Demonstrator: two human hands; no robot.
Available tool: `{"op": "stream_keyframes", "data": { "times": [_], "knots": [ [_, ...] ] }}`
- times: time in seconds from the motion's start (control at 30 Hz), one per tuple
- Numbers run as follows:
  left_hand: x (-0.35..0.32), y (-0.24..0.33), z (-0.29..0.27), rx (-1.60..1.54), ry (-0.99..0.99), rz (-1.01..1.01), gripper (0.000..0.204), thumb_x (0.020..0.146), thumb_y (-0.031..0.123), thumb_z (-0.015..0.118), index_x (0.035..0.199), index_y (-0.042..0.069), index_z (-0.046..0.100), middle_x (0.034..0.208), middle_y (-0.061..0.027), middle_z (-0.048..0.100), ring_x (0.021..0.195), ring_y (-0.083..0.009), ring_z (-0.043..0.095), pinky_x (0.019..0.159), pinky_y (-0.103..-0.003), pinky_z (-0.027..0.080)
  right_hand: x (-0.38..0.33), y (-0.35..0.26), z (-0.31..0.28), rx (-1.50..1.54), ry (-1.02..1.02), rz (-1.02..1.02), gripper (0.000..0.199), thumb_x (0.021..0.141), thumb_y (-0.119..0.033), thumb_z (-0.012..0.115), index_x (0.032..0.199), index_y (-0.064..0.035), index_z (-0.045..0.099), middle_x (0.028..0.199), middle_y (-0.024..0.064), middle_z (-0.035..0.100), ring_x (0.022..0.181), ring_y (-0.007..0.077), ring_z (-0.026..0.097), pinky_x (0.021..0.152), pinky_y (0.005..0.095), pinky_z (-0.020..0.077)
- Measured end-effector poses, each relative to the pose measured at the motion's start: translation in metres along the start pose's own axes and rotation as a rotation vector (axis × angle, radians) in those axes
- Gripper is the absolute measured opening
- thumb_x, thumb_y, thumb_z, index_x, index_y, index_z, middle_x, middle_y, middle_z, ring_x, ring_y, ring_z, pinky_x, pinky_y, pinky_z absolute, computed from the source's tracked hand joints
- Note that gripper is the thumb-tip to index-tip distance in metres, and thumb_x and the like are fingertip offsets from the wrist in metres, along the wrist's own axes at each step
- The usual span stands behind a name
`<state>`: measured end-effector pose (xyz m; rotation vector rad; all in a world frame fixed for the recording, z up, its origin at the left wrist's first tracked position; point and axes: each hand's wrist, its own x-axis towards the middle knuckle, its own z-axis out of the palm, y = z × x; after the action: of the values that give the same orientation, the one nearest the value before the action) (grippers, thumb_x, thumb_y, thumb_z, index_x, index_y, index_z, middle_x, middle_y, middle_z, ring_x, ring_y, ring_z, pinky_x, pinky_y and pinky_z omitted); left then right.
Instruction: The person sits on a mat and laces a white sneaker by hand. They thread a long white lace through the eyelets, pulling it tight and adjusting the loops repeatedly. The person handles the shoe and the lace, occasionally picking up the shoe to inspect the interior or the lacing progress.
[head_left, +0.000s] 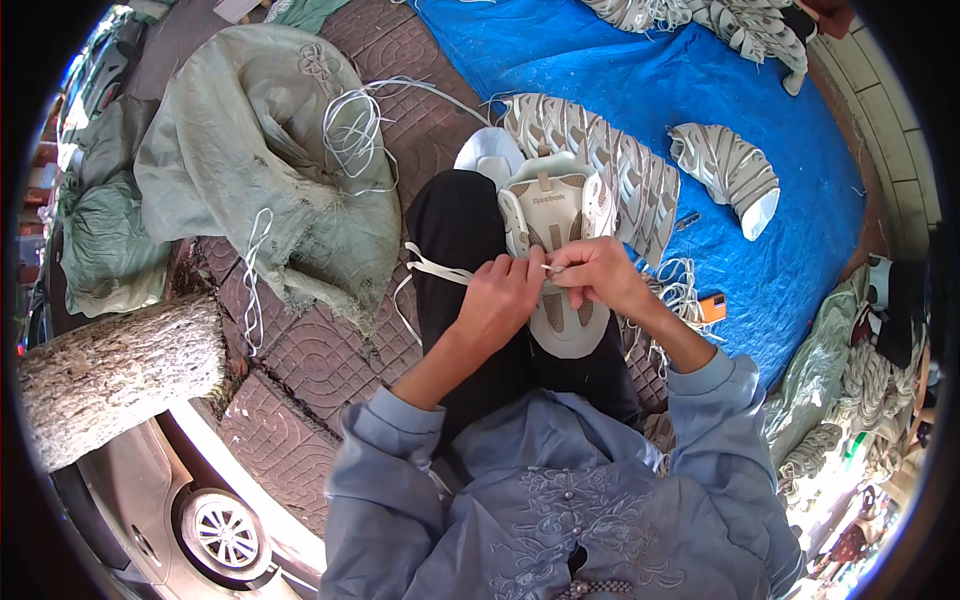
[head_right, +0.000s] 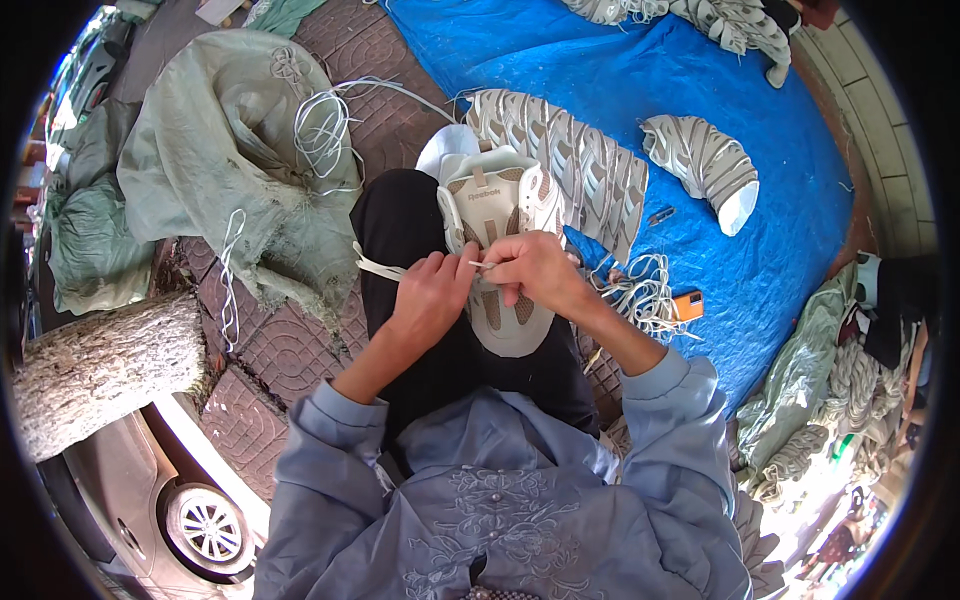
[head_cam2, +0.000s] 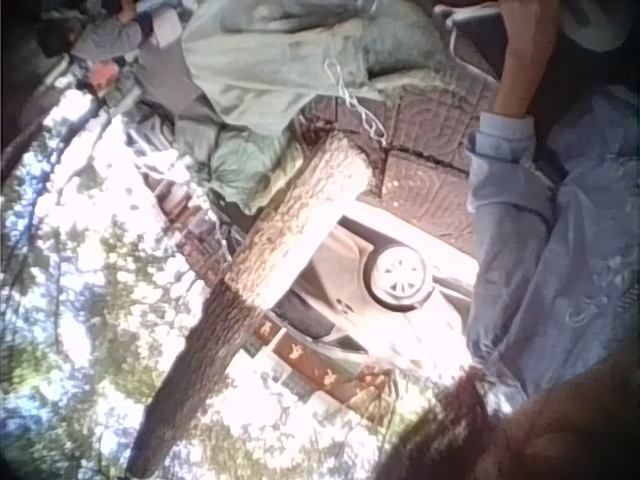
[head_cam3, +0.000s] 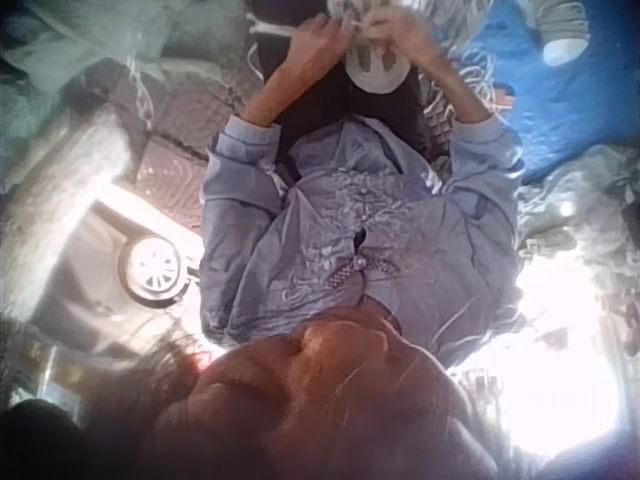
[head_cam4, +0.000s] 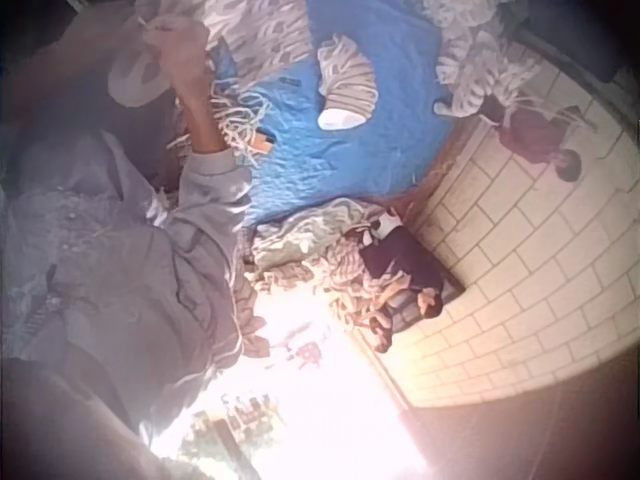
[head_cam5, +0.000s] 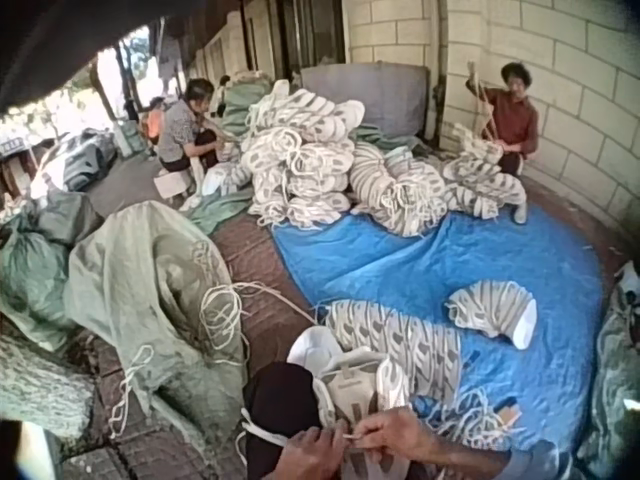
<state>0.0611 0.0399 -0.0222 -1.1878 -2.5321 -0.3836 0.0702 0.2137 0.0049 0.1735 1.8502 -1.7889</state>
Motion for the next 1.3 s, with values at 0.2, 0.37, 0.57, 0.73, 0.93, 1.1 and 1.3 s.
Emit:
{"op": "stream_keyframes", "data": {
  "times": [0.2, 0.37, 0.57, 0.73, 0.93, 1.1, 1.3],
  "knots": [
    [0.019, -0.003, -0.011, 0.2, -0.321, 0.051, 0.011, 0.068, 0.011, 0.056, 0.073, 0.003, 0.05, 0.057, -0.0035, 0.054, 0.052, -0.0158, 0.056, 0.044, -0.027, 0.043, -0.006, 0.002, -0.015, 0.042, 0.104, -0.049, 0.011, 0.074, -0.012, 0.061, 0.074, -0.001, 0.063, 0.058, 0.0009, 0.055, 0.044, 0.0054, 0.047, 0.04, 0.0184, 0.0326],
    [0.035, -0.03, -0.015, -0.587, -0.542, -0.272, 0.008, 0.069, 0.01, 0.056, 0.071, 0.002, 0.054, 0.058, -0.0151, 0.057, 0.057, -0.0271, 0.06, 0.051, -0.036, 0.046, -0.017, 0.012, -0.035, -0.013, 0.225, -0.143, 0.013, 0.075, -0.011, 0.06, 0.078, 0.0016, 0.063, 0.062, 0.0023, 0.056, 0.05, 0.0053, 0.047, 0.044, 0.0192, 0.0345],
    [0.032, -0.015, -0.013, -0.302, -0.236, -0.098, 0.012, 0.07, 0.008, 0.058, 0.066, 0.002, 0.049, 0.056, -0.0065, 0.053, 0.056, -0.0202, 0.056, 0.047, -0.033, 0.041, -0.013, 0.029, -0.047, -0.507, 0.379, -0.581, 0.01, 0.074, -0.018, 0.061, 0.075, -0.0074, 0.063, 0.064, 0.0053, 0.056, 0.054, 0.0174, 0.052, 0.05, 0.0289, 0.0422],
    [0.036, -0.012, -0.014, 0.062, -0.062, 0.222, 0.014, 0.065, 0.009, 0.061, 0.068, 0.006, 0.048, 0.063, -0.0045, 0.052, 0.064, -0.0175, 0.052, 0.052, -0.029, 0.038, -0.01, 0.036, -0.052, -0.87, 0.364, -0.696, 0.009, 0.074, -0.018, 0.057, 0.072, -0.0097, 0.058, 0.066, 0.0068, 0.053, 0.063, 0.0252, 0.055, 0.054, 0.0347, 0.0445],
    [0.055, 0.009, -0.007, -0.429, 0.051, -0.228, 0.011, 0.071, 0.005, 0.059, 0.075, 0.004, 0.049, 0.062, -0.0085, 0.053, 0.061, -0.0257, 0.054, 0.053, -0.037, 0.043, 0.001, 0.041, -0.054, -0.919, 0.353, -0.709, 0.01, 0.072, -0.018, 0.056, 0.068, -0.0085, 0.055, 0.067, 0.0072, 0.054, 0.064, 0.0276, 0.055, 0.055, 0.0366, 0.0446],
    [0.068, 0.016, -0.001, -0.334, -0.188, -0.411, 0.011, 0.072, 0.007, 0.055, 0.082, 0.004, 0.056, 0.072, -0.0148, 0.06, 0.069, -0.0302, 0.059, 0.06, -0.039, 0.046, 0.005, 0.034, -0.051, -1.103, 0.349, -0.746, 0.008, 0.066, -0.014, 0.059, 0.064, -0.0081, 0.055, 0.06, 0.0059, 0.051, 0.059, 0.024, 0.055, 0.05, 0.0348, 0.0442],
    [0.09, 0.011, 0.005, -0.573, -0.415, -0.517, 0.015, 0.071, 0.011, 0.051, 0.076, 0.005, 0.064, 0.071, -0.0164, 0.06, 0.069, -0.0324, 0.059, 0.064, -0.04, 0.046, 0.016, 0.028, -0.056, -1.132, 0.26, -0.703, 0.007, 0.061, -0.013, 0.061, 0.064, -0.008, 0.057, 0.06, 0.0057, 0.052, 0.057, 0.0236, 0.056, 0.049, 0.0347, 0.0449]
  ]
}}
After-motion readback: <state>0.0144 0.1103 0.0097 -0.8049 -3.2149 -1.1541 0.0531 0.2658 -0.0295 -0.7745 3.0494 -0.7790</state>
